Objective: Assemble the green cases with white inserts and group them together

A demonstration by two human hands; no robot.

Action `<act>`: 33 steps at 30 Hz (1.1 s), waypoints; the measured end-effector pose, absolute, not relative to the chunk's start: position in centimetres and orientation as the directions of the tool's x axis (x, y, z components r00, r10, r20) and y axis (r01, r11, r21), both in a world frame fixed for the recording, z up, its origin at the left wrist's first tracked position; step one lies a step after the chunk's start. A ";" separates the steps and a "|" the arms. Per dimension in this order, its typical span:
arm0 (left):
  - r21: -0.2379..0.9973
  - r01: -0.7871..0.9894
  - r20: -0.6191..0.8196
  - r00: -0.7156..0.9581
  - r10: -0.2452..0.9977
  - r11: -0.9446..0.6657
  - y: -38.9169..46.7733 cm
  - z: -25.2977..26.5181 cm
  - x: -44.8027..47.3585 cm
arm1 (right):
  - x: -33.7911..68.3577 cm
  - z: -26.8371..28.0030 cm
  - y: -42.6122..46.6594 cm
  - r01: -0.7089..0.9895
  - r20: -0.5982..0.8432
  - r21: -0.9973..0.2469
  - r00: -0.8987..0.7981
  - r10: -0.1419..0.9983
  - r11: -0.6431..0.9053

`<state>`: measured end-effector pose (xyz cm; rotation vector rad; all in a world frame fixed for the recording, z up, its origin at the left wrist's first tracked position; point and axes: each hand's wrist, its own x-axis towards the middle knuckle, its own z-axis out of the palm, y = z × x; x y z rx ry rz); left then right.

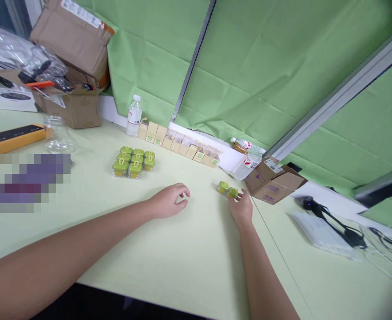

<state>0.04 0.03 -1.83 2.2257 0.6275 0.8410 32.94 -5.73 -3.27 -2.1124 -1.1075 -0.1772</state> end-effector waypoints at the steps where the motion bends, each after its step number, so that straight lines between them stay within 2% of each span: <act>1: 0.725 0.196 0.388 0.674 0.628 -0.660 0.1 -1.8 0.0 | 33.0 -3.3 -5.7 0.753 0.422 -0.552 0.622 0.660 -0.357; 7: 0.713 0.218 0.378 0.682 0.626 -0.667 0.1 -1.9 -0.1 | 32.7 -2.9 -5.7 0.721 0.394 -0.582 0.655 0.645 -0.377; 10: 0.650 0.270 0.397 0.677 0.620 -0.711 0.4 -1.5 -0.3 | 32.2 -2.4 -5.8 0.713 0.416 -0.583 0.674 0.610 -0.390; 15: 0.389 0.530 0.530 0.540 0.653 -0.754 2.3 0.3 -1.8 | 30.9 -1.6 -5.9 0.739 0.478 -0.581 0.648 0.593 -0.341; 17: 0.264 0.678 0.544 0.482 0.687 -0.686 3.5 1.1 -2.9 | 30.2 -1.4 -5.9 0.756 0.492 -0.578 0.623 0.608 -0.306; 19: 0.193 0.804 0.546 0.388 0.743 -0.562 4.7 1.6 -4.2 | 29.5 -1.4 -5.8 0.768 0.495 -0.579 0.598 0.631 -0.274; 22: 0.228 0.889 0.453 0.264 0.851 -0.398 6.2 1.8 -6.0 | 28.9 -1.5 -5.7 0.776 0.488 -0.583 0.571 0.661 -0.241; 24: 0.247 0.889 0.409 0.264 0.873 -0.385 7.1 1.5 -6.8 | 28.7 -1.5 -5.7 0.777 0.483 -0.587 0.562 0.671 -0.228; 29: 0.300 0.833 0.365 0.350 0.863 -0.465 7.5 0.7 -6.7 | 28.4 -1.3 -5.7 0.771 0.476 -0.604 0.554 0.683 -0.204; 33: 0.382 0.684 0.374 0.500 0.781 -0.621 5.8 0.9 -4.9 | 27.3 -1.0 -5.8 0.767 0.459 -0.624 0.512 0.726 -0.147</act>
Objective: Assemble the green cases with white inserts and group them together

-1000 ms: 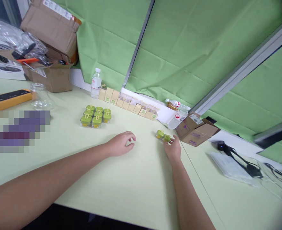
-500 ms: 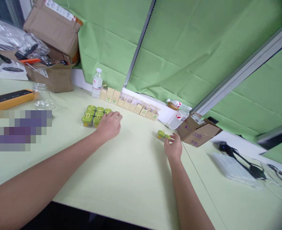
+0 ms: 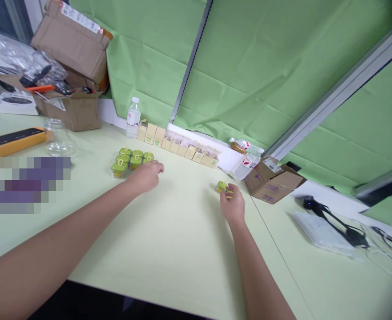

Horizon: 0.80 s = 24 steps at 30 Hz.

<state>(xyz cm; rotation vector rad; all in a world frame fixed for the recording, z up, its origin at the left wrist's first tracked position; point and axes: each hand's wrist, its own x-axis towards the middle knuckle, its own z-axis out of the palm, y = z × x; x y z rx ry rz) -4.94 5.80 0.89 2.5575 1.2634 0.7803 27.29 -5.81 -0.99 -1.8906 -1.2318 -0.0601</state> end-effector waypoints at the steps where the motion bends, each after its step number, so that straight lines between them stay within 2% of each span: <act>1: 0.401 0.627 0.379 0.550 0.744 -0.668 5.2 1.0 -4.5 | 26.9 -0.9 -5.8 0.765 0.447 -0.631 0.491 0.747 -0.126; 3: 0.498 0.454 0.413 0.626 0.662 -0.739 4.3 1.3 -3.7 | 26.1 -0.9 -5.8 0.760 0.418 -0.645 0.439 0.796 -0.081; 6: 0.620 0.330 0.465 0.576 0.672 -0.712 3.4 1.6 -3.4 | 25.1 -1.1 -5.8 0.747 0.372 -0.664 0.360 0.856 -0.025; 9: 0.696 0.304 0.369 0.626 0.687 -0.651 3.0 1.2 -3.6 | 24.3 -1.3 -5.9 0.733 0.321 -0.680 0.287 0.903 0.009; 12: 0.713 0.276 0.250 0.759 0.601 -0.645 2.5 0.1 -3.2 | 23.3 -1.3 -6.3 0.718 0.243 -0.694 0.164 0.956 0.053; 17: 0.659 0.272 0.300 0.760 0.577 -0.701 1.7 -1.5 -1.6 | 21.0 -0.9 -7.1 0.648 0.158 -0.751 -0.015 0.987 0.130; 20: 0.679 0.203 0.320 0.783 0.533 -0.706 1.4 -1.6 -1.0 | 19.3 -0.6 -7.3 0.589 0.198 -0.789 -0.027 0.980 0.176; 24: 0.709 0.083 0.368 0.803 0.468 -0.700 0.9 -1.5 -0.5 | 17.1 -0.7 -7.4 0.616 0.355 -0.744 0.033 0.934 0.260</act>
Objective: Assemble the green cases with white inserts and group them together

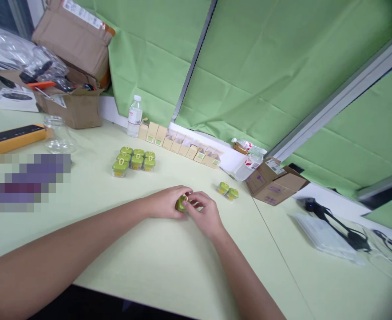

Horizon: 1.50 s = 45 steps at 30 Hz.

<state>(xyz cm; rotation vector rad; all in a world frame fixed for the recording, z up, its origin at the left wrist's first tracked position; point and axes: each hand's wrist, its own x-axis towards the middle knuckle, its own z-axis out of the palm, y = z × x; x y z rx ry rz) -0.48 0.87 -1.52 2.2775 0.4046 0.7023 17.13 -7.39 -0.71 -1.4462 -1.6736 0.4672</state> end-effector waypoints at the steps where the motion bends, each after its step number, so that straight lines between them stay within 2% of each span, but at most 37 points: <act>1: 0.713 0.069 0.373 0.806 0.460 -0.698 0.8 -1.5 -0.4 | 16.7 -0.7 -7.4 0.621 0.392 -0.733 0.052 0.918 0.278; 4: 0.711 0.089 0.391 0.775 0.497 -0.698 0.6 -1.7 -0.2 | 16.2 -0.6 -7.4 0.574 0.459 -0.753 0.109 0.882 0.321; 7: 0.705 0.178 0.367 0.737 0.568 -0.687 1.0 -2.0 -0.4 | 16.8 0.0 -7.4 0.378 0.429 -0.873 0.297 0.853 0.308; 9: 0.691 0.237 0.341 0.726 0.597 -0.683 1.5 -2.0 -0.7 | 17.5 0.6 -7.4 0.158 0.307 -0.951 0.425 0.851 0.264; 11: 0.666 0.299 0.343 0.691 0.636 -0.683 2.1 -2.2 -1.0 | 18.1 1.1 -7.5 -0.111 0.120 -0.975 0.466 0.876 0.193; 13: 0.643 0.377 0.351 0.629 0.693 -0.667 3.0 -2.4 -1.2 | 18.5 1.4 -7.4 -0.326 -0.046 -0.939 0.437 0.898 0.111; 16: 0.608 0.484 0.356 0.542 0.761 -0.629 4.2 -3.0 -1.6 | 18.6 1.5 -7.3 -0.473 -0.207 -0.881 0.344 0.916 -0.022; 18: 0.579 0.528 0.367 0.512 0.777 -0.621 4.7 -3.1 -1.9 | 18.5 1.4 -7.3 -0.503 -0.255 -0.860 0.277 0.926 -0.087; 21: 0.544 0.520 0.422 0.509 0.750 -0.659 4.8 -2.7 -2.2 | 18.2 1.3 -7.5 -0.468 -0.218 -0.878 0.198 0.956 -0.104; 25: 0.481 0.316 0.590 0.573 0.569 -0.818 3.3 -1.3 -2.0 | 17.8 1.4 -8.0 -0.368 -0.147 -0.926 0.135 0.980 -0.088; 27: 0.457 0.211 0.620 0.621 0.480 -0.864 2.1 -0.6 -1.8 | 17.5 1.5 -8.2 -0.345 -0.151 -0.932 0.098 0.984 -0.109; 31: 0.461 0.114 0.593 0.698 0.401 -0.880 0.3 0.1 -1.2 | 16.9 1.5 -8.4 -0.308 -0.154 -0.942 0.046 0.987 -0.133; 37: 0.508 0.115 0.536 0.733 0.418 -0.854 0.0 0.3 -1.1 | 16.4 1.1 -8.3 -0.306 -0.138 -0.945 0.041 0.990 -0.119; 45: 0.452 0.075 0.564 0.748 0.350 -0.889 -0.6 0.1 -0.4 | 15.9 1.1 -8.5 -0.307 -0.116 -0.945 -0.013 0.993 -0.114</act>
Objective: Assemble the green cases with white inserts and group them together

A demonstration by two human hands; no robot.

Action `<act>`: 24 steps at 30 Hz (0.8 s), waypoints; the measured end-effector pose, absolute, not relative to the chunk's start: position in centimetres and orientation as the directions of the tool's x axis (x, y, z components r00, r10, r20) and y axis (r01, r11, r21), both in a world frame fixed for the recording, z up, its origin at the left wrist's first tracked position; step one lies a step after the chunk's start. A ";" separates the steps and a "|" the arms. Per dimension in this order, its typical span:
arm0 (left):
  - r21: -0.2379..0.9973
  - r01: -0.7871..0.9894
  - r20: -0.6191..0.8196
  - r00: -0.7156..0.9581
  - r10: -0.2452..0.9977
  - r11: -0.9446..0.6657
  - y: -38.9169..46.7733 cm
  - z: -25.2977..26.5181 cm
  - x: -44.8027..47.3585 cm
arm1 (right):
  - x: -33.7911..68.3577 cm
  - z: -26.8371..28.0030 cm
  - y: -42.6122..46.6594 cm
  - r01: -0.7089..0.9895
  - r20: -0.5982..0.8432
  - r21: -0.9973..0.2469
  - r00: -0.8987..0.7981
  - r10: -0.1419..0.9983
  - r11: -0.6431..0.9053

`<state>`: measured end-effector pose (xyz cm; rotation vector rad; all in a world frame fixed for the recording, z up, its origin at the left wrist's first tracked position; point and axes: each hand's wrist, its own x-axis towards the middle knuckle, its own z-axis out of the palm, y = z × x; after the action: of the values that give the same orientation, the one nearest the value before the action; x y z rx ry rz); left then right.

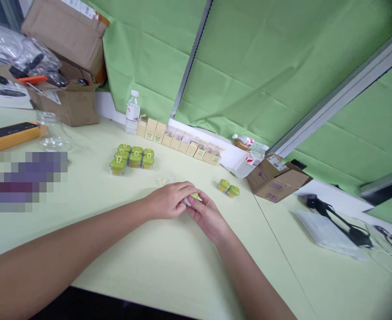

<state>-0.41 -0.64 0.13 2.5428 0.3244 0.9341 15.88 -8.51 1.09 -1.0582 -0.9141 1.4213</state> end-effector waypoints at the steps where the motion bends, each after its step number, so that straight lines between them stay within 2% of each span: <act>1: 0.442 0.073 0.562 0.754 0.340 -0.894 -0.7 0.1 -0.4 | 15.9 1.1 -8.5 -0.298 -0.109 -0.948 -0.025 0.994 -0.111; 15: 0.393 0.041 0.544 0.795 0.268 -0.919 -0.9 0.9 -0.4 | 16.2 1.8 -8.7 -0.240 -0.118 -0.963 -0.033 0.992 -0.123; 24: 0.494 0.022 0.521 0.793 0.316 -0.869 -0.7 0.8 -0.9 | 16.7 1.7 -8.7 -0.149 -0.137 -0.978 -0.050 0.989 -0.143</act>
<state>-0.86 -0.74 0.80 2.5098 0.2533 0.8446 16.71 -8.69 1.66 -1.1759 -1.0531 1.4096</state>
